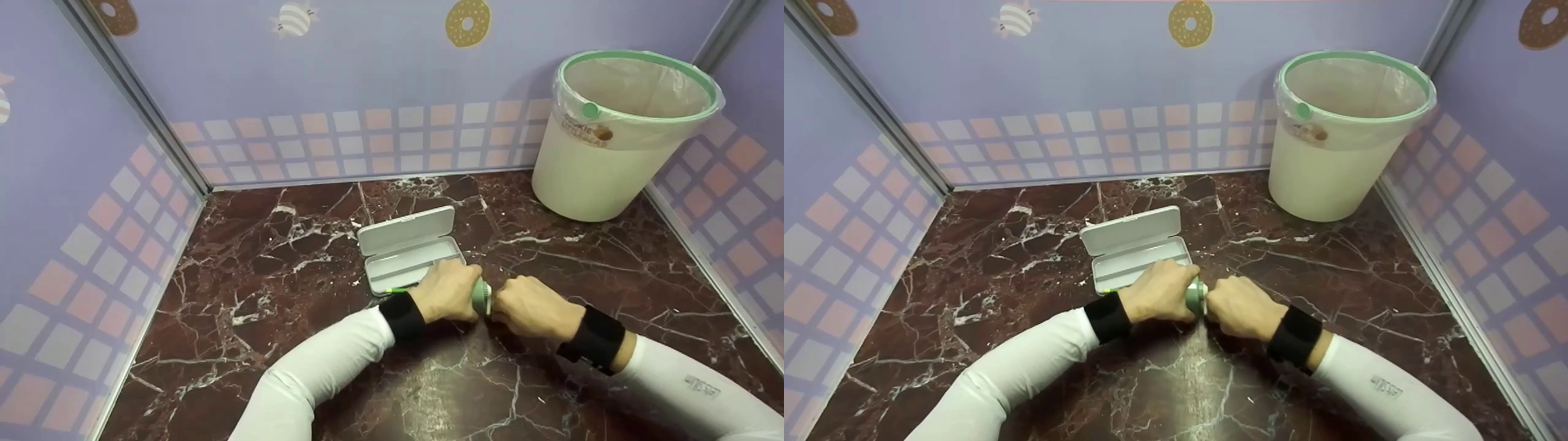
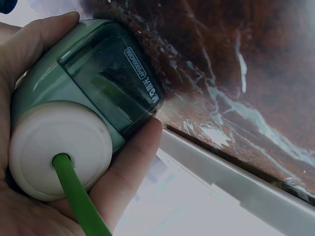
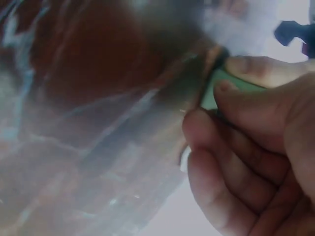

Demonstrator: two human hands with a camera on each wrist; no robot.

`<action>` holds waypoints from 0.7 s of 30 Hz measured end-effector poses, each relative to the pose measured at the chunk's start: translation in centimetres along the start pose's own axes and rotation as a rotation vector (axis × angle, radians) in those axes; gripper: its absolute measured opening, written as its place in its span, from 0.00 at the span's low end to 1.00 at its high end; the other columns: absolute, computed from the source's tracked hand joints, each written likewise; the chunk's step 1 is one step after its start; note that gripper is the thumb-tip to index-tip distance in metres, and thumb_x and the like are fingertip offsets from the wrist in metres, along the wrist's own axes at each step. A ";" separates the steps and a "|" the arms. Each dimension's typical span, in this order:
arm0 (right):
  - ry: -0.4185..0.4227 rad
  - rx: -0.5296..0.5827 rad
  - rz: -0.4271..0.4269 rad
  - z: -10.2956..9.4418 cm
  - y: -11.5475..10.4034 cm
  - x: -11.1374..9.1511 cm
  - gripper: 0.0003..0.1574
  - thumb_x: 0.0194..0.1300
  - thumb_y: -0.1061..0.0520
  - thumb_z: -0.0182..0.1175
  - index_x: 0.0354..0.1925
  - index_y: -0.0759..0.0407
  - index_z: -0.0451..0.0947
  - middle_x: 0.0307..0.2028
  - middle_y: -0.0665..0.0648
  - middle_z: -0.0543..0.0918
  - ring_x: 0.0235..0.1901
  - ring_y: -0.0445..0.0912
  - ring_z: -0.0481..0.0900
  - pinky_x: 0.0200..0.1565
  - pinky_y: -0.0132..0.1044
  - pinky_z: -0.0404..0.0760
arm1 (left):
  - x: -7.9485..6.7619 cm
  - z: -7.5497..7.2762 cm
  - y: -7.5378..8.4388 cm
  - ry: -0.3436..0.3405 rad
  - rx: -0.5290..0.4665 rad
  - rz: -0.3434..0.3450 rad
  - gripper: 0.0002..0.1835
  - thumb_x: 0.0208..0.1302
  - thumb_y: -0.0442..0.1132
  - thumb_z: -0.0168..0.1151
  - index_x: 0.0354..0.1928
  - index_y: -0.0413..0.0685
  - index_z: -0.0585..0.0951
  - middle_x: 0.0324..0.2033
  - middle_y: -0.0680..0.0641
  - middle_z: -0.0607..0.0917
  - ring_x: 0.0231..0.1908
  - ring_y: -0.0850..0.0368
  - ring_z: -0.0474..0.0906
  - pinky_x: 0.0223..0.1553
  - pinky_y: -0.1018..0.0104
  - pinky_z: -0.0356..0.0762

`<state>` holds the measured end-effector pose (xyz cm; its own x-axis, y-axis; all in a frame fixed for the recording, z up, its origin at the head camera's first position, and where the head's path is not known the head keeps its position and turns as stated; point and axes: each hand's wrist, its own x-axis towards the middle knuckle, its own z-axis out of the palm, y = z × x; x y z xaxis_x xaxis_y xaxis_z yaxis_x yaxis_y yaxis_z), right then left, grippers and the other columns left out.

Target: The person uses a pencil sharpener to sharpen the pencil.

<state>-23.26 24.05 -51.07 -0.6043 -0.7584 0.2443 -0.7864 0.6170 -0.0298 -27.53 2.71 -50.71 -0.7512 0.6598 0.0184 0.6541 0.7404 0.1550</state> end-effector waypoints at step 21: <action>0.173 -0.020 0.033 -3.2 2.9 2.0 0.16 0.50 0.69 0.76 0.22 0.51 0.82 0.17 0.49 0.79 0.18 0.49 0.79 0.24 0.51 0.82 | 0.1 -0.1 0.1 -0.017 0.000 0.012 0.30 0.47 0.57 0.90 0.45 0.54 0.83 0.34 0.52 0.88 0.32 0.55 0.83 0.35 0.60 0.87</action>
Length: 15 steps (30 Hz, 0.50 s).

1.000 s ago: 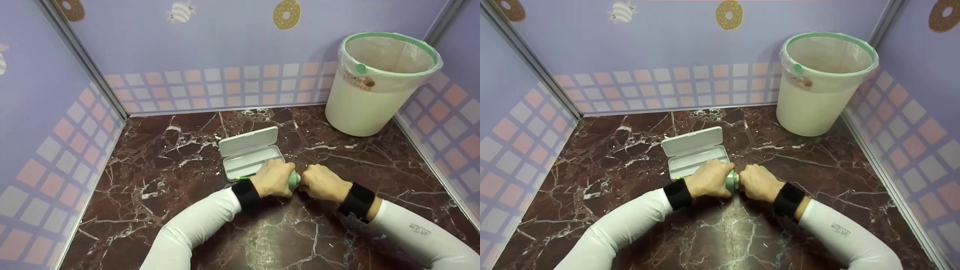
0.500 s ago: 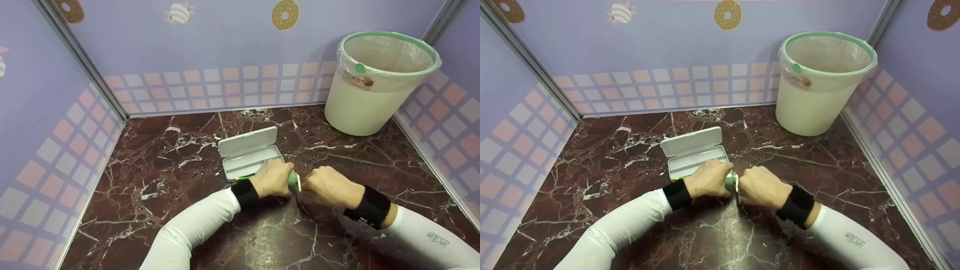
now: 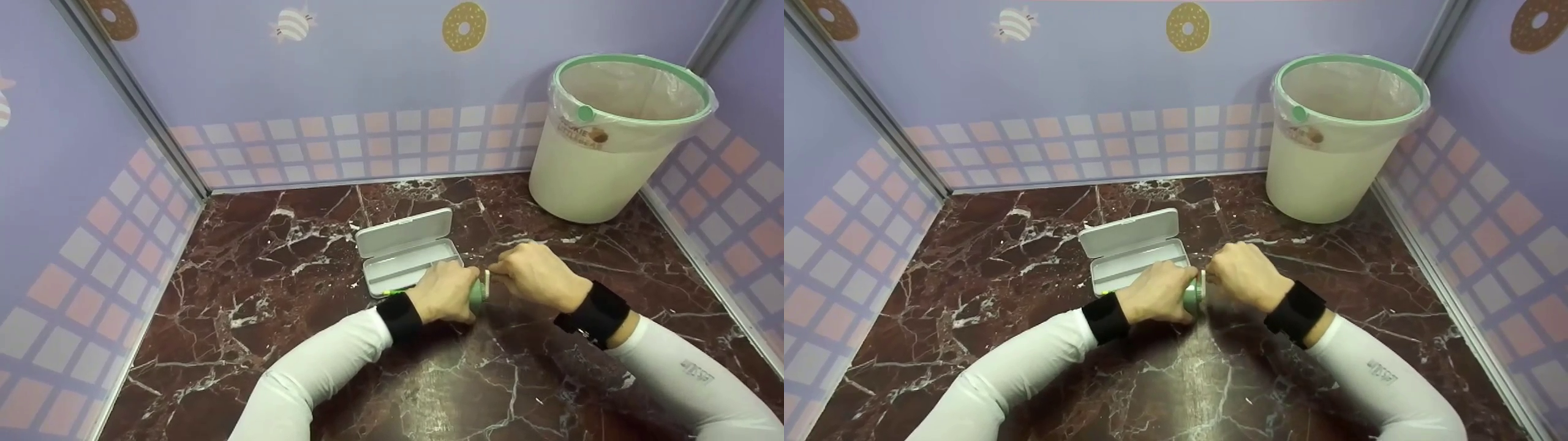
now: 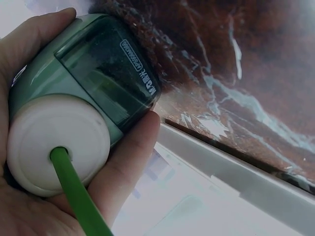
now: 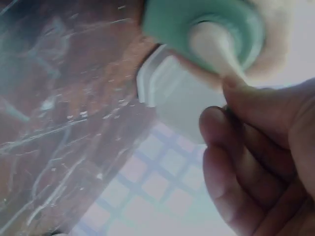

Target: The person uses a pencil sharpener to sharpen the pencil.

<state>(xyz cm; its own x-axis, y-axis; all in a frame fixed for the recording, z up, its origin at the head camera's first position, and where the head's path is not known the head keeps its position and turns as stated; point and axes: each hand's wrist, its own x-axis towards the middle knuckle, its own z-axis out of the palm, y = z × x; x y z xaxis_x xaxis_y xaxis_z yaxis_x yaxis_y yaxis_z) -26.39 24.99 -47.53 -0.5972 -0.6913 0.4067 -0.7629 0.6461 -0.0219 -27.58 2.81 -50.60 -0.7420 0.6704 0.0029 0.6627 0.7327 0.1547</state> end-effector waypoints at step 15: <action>-0.225 0.293 0.050 4.3 1.2 -0.4 0.21 0.45 0.67 0.81 0.15 0.50 0.80 0.15 0.43 0.75 0.19 0.31 0.63 0.22 0.27 0.68 | -0.1 0.2 -0.3 0.009 -0.018 0.009 0.28 0.47 0.54 0.89 0.44 0.54 0.81 0.34 0.53 0.86 0.31 0.55 0.82 0.32 0.61 0.84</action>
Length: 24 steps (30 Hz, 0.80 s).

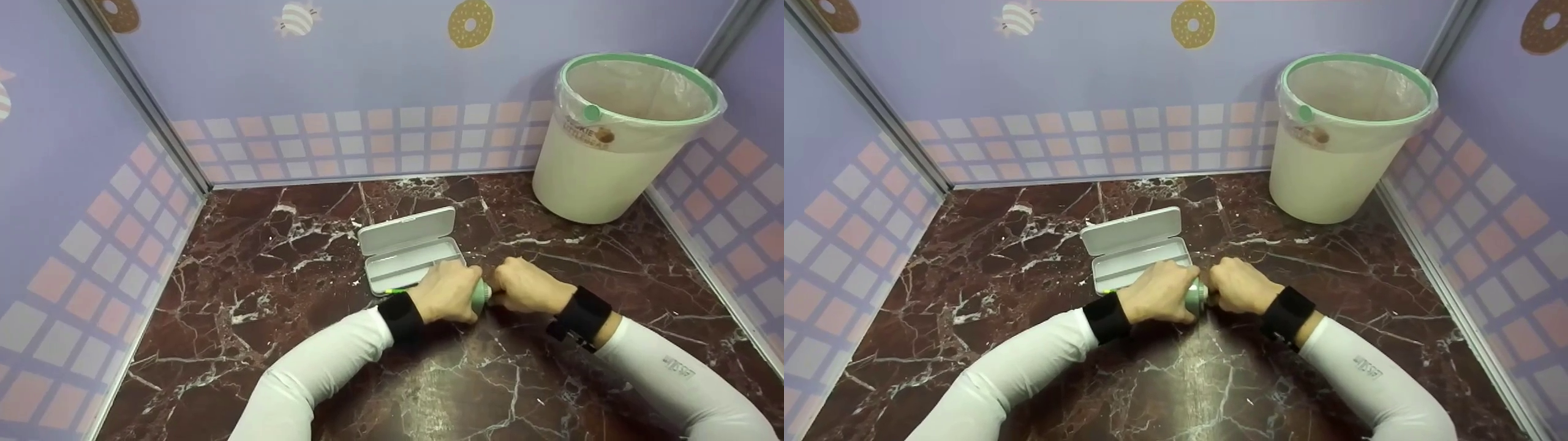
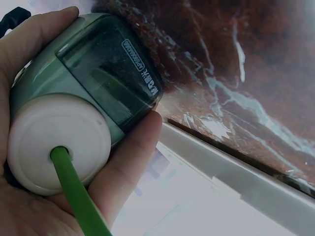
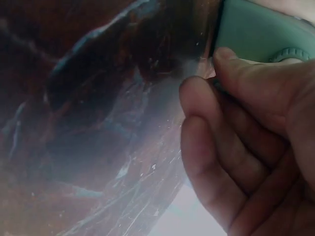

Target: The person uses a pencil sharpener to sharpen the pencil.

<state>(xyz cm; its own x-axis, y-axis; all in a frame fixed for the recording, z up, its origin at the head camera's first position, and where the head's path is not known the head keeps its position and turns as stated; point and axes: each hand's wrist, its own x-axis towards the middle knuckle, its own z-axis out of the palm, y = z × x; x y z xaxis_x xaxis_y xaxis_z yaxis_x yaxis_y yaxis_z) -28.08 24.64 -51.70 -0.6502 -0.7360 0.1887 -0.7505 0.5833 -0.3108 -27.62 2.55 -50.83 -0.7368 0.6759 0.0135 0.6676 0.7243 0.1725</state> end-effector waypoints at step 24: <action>-0.144 -0.119 0.186 -2.1 -2.0 0.0 0.27 0.52 0.42 0.89 0.43 0.53 0.90 0.29 0.48 0.90 0.26 0.38 0.79 0.30 0.42 0.83 | -3.7 -1.4 -2.6 0.072 -0.273 0.082 0.59 0.63 0.64 0.82 0.87 0.50 0.62 0.72 0.40 0.82 0.64 0.47 0.85 0.67 0.53 0.88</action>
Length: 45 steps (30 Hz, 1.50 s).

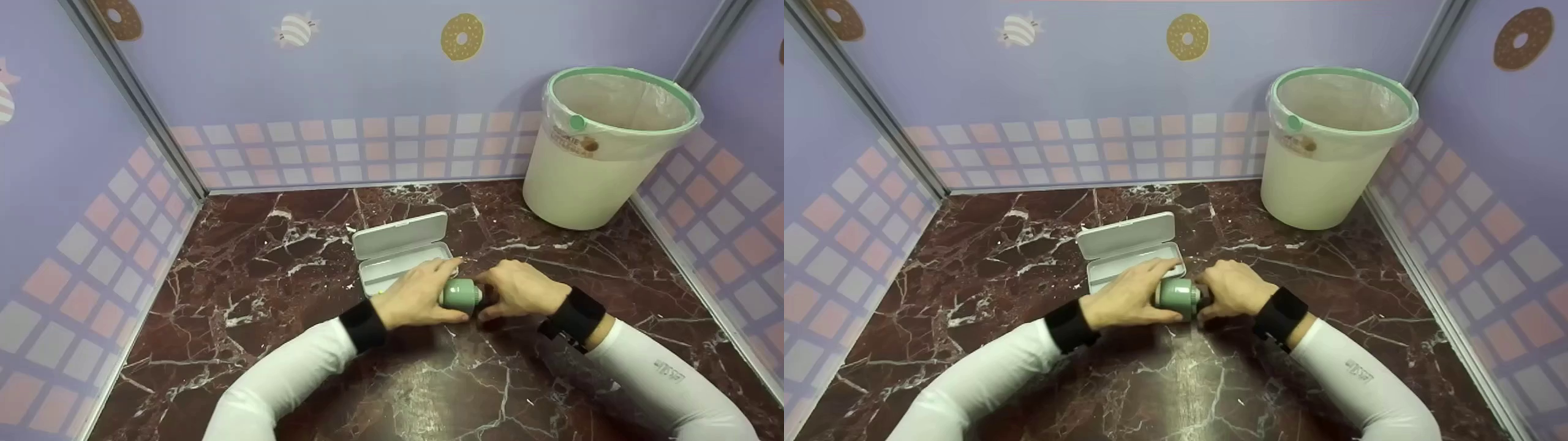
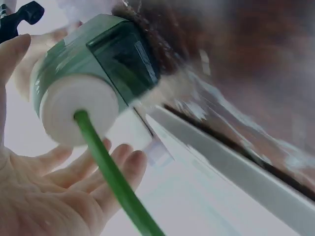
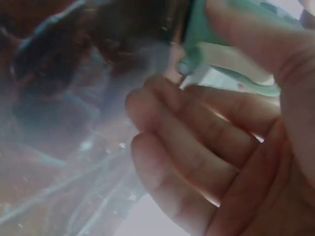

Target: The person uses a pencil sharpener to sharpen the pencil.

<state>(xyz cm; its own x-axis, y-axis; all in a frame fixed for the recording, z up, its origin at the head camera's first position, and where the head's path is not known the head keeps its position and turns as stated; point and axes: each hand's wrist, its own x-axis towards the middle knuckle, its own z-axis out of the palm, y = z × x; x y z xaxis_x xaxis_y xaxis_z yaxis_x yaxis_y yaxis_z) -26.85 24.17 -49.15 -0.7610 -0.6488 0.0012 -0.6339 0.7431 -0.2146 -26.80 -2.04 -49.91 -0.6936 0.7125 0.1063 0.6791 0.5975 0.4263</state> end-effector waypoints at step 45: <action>0.233 0.004 0.002 4.4 -4.6 4.2 0.26 0.60 0.37 0.80 0.35 0.49 0.78 0.26 0.48 0.86 0.22 0.41 0.78 0.22 0.36 0.76 | -3.6 0.7 -4.4 0.107 0.191 0.175 0.06 0.79 0.39 0.67 0.39 0.47 0.85 0.32 0.47 0.92 0.28 0.53 0.88 0.33 0.59 0.90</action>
<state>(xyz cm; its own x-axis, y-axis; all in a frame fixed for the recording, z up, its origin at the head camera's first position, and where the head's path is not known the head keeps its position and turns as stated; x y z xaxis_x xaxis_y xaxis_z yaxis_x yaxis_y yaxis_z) -26.56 17.30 -52.47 -0.7738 -0.5916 0.2265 -0.6323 0.7434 -0.2182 -27.13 -6.95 -52.84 -0.5762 0.7743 0.2616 0.8168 0.5345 0.2171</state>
